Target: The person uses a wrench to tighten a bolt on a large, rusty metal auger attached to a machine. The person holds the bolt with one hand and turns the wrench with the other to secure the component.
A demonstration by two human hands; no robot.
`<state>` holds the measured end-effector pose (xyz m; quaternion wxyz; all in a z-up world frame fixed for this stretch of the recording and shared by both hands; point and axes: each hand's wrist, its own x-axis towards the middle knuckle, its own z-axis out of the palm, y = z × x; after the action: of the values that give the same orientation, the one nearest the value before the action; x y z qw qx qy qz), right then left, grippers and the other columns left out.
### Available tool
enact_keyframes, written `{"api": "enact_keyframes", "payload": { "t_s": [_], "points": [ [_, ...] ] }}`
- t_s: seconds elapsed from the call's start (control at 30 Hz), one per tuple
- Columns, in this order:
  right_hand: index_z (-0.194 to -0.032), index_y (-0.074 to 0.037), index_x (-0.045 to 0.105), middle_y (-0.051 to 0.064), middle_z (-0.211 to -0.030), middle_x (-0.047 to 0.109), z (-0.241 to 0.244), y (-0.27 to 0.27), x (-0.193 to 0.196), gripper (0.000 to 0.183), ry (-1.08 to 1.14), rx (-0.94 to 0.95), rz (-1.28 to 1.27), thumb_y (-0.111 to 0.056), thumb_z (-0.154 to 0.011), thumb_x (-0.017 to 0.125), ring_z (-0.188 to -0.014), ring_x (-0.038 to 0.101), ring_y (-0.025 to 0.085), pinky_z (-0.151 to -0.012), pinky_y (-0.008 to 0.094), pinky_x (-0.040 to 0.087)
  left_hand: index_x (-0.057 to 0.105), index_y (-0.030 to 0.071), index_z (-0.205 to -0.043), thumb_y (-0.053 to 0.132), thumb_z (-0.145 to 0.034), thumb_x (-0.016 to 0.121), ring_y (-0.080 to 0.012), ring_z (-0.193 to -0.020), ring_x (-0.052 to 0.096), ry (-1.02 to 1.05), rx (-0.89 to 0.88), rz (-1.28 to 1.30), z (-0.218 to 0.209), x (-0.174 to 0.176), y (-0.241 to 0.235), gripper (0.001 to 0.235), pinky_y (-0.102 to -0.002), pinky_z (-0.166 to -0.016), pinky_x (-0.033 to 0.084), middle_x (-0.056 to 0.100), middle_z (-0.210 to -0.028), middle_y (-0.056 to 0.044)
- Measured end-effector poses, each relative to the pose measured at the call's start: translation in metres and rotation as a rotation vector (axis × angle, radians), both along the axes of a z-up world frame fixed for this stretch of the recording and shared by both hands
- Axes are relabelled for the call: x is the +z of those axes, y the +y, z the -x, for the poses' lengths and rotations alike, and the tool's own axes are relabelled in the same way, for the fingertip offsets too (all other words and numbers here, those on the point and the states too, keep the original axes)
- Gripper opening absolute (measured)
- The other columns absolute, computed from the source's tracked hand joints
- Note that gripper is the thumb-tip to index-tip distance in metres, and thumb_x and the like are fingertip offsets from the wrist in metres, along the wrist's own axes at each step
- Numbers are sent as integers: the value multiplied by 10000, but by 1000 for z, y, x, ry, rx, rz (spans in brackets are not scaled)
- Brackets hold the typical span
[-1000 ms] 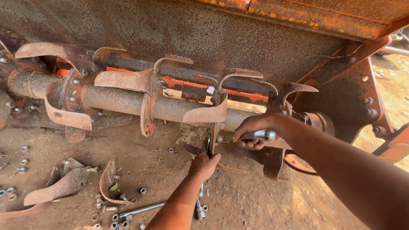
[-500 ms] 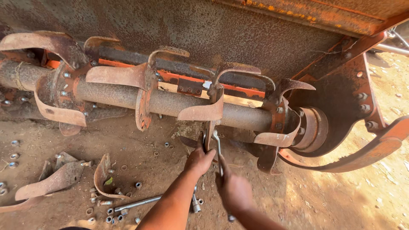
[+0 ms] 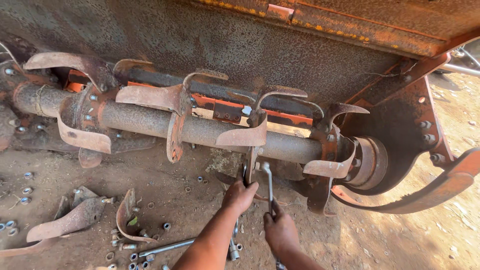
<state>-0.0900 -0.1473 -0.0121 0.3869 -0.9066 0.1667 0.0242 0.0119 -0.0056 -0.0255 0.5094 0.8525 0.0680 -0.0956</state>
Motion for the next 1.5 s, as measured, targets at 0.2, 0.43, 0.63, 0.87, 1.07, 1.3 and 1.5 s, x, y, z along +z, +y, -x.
{"api": "enact_keyframes", "payload": {
  "t_s": [0.2,0.43,0.63,0.87,1.07,1.3,1.5],
  "points": [
    [-1507,-190,493,60,-655,633,-32,-39,56,534,352,140,-313,-154,-986,604,-499,538,168,-472,328,459,280,261,-1588,497,-836,633,-381,-1182,666,-5,-2,4,0,-2,4,864,-470,-1018,520,678,-1306,-180],
    [-1337,-97,609,70,-722,673,-82,-64,148,365,645,293,-206,-231,-997,612,-504,526,123,-469,287,475,99,280,-1637,434,-894,592,-342,-1159,694,22,-76,20,9,20,4,905,-432,-1024,543,660,-1330,-152],
    [-1280,-91,619,20,-713,644,-131,-58,175,326,805,367,-281,-249,-996,629,-495,524,83,-473,261,489,-1,293,-1640,411,-883,562,-346,-1052,747,38,-80,58,12,25,4,951,-443,-931,608,678,-1301,-154],
    [-1088,-118,652,-47,-710,642,-184,-57,198,211,994,544,-109,-311,-1006,674,-508,545,44,-492,249,496,97,278,-1645,427,-837,591,-396,-1106,701,-23,-41,40,8,14,1,959,-473,-959,557,707,-1240,-226],
    [-1135,-155,747,-62,-653,627,-195,-50,210,278,990,628,14,-352,-952,679,-474,536,38,-476,238,477,107,268,-1628,436,-832,603,-389,-1144,681,-2,-37,27,6,11,3,953,-470,-979,540,672,-1283,-188],
    [-1258,-116,676,-71,-696,637,-200,-53,215,355,989,581,70,-339,-982,670,-520,544,41,-518,253,484,360,172,-1557,498,-847,601,-401,-1126,680,-78,-25,7,0,0,-1,817,-480,-963,535,709,-1241,-218],
    [-1222,-127,733,-61,-680,624,-187,-60,202,315,898,621,-19,-324,-983,677,-504,531,36,-521,233,502,215,216,-1587,482,-871,550,-361,-1070,726,63,-73,-12,6,12,-1,834,-470,-933,567,721,-1223,-170]
  ]
}}
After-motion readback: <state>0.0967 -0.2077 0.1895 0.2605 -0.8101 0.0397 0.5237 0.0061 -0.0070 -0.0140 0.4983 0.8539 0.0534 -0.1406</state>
